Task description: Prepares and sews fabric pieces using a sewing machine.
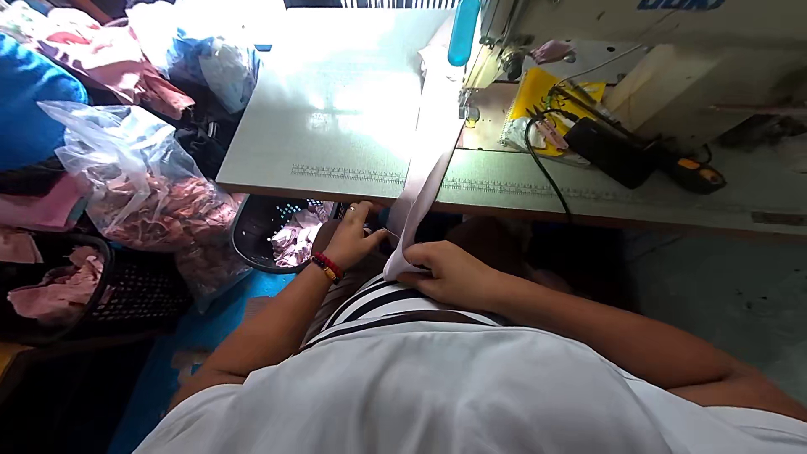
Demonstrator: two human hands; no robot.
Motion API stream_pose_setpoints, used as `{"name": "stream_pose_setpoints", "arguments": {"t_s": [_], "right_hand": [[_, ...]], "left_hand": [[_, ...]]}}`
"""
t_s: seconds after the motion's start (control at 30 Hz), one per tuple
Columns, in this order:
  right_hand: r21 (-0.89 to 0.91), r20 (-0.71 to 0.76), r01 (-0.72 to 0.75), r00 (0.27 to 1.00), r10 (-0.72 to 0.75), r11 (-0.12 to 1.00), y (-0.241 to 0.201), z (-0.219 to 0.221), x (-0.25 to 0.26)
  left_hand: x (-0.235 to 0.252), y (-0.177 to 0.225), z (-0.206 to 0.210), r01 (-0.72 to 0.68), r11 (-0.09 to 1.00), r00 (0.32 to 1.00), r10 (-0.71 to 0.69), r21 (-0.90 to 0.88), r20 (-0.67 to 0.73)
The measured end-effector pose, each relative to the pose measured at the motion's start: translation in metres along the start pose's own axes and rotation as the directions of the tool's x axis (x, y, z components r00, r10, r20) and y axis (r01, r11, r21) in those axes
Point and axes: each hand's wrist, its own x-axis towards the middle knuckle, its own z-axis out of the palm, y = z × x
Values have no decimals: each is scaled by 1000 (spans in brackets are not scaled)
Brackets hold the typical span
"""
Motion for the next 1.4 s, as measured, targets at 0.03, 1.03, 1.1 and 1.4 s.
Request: {"name": "stream_pose_setpoints", "arguments": {"t_s": [0.03, 1.03, 1.1, 1.4], "right_hand": [[-5, -4, 10, 1000, -10, 1000, 1, -1, -3], [2, 100, 216, 971, -215, 976, -90, 24, 80], [-51, 180, 231, 959, -219, 972, -92, 34, 89], [-197, -136, 498, 839, -527, 844, -34, -18, 75]], "left_hand": [[1, 2, 2, 37, 999, 999, -37, 12, 12], [-18, 109, -139, -11, 950, 905, -123, 313, 407], [-20, 98, -138, -80, 939, 939, -42, 336, 341], [-50, 46, -110, -267, 906, 946, 311, 327, -90]]}}
